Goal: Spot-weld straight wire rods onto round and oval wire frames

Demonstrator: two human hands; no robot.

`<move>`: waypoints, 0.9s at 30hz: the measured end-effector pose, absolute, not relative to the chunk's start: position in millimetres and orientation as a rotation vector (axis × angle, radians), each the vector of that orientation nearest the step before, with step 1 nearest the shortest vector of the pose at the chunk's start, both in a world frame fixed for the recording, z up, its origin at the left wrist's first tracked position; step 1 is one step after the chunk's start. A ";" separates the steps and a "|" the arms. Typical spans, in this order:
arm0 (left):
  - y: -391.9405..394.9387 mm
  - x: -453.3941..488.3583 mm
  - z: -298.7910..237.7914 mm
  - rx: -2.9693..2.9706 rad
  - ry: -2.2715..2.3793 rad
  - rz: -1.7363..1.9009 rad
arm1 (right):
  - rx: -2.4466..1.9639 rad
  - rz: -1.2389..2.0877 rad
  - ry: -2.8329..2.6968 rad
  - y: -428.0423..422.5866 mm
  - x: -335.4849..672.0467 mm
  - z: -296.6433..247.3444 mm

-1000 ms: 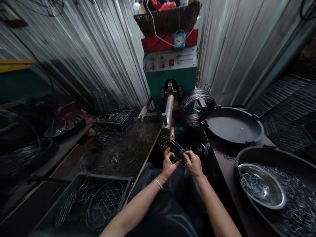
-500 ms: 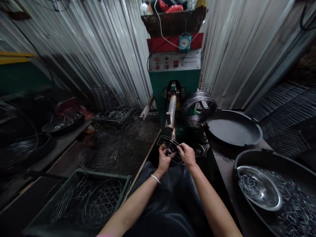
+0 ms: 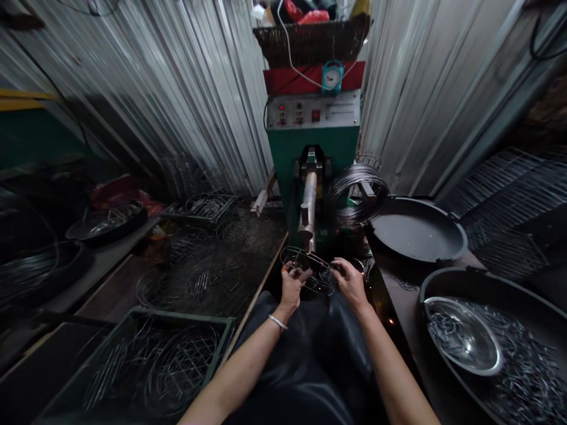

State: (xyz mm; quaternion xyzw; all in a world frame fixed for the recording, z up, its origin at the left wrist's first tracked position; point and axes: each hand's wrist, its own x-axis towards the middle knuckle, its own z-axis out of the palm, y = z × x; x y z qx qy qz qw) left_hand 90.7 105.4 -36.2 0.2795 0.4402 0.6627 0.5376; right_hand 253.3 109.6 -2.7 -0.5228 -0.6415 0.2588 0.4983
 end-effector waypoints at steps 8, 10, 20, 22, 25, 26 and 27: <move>104.5 70.5 -30.3 0.358 0.988 1.500 | -1.299 0.788 -1.648 117.5 248.6 0.9; 106.4 66.2 -31.1 0.347 0.984 1.512 | -1.305 0.775 -1.686 122.9 241.9 7.3; 120.1 62.6 -30.7 0.318 0.970 1.536 | -1.304 0.802 -1.630 131.3 229.4 18.3; 122.4 63.6 -31.0 0.292 0.969 1.501 | -1.312 0.782 -1.625 135.6 228.0 19.3; 124.3 65.3 -32.6 0.240 0.966 1.487 | -1.323 0.762 -1.625 141.7 226.5 19.6; 124.6 66.0 -33.2 0.220 0.965 1.486 | -1.327 0.763 -1.627 143.2 226.3 19.5; 124.9 66.7 -33.7 0.202 0.966 1.486 | -1.329 0.767 -1.628 144.4 226.1 19.3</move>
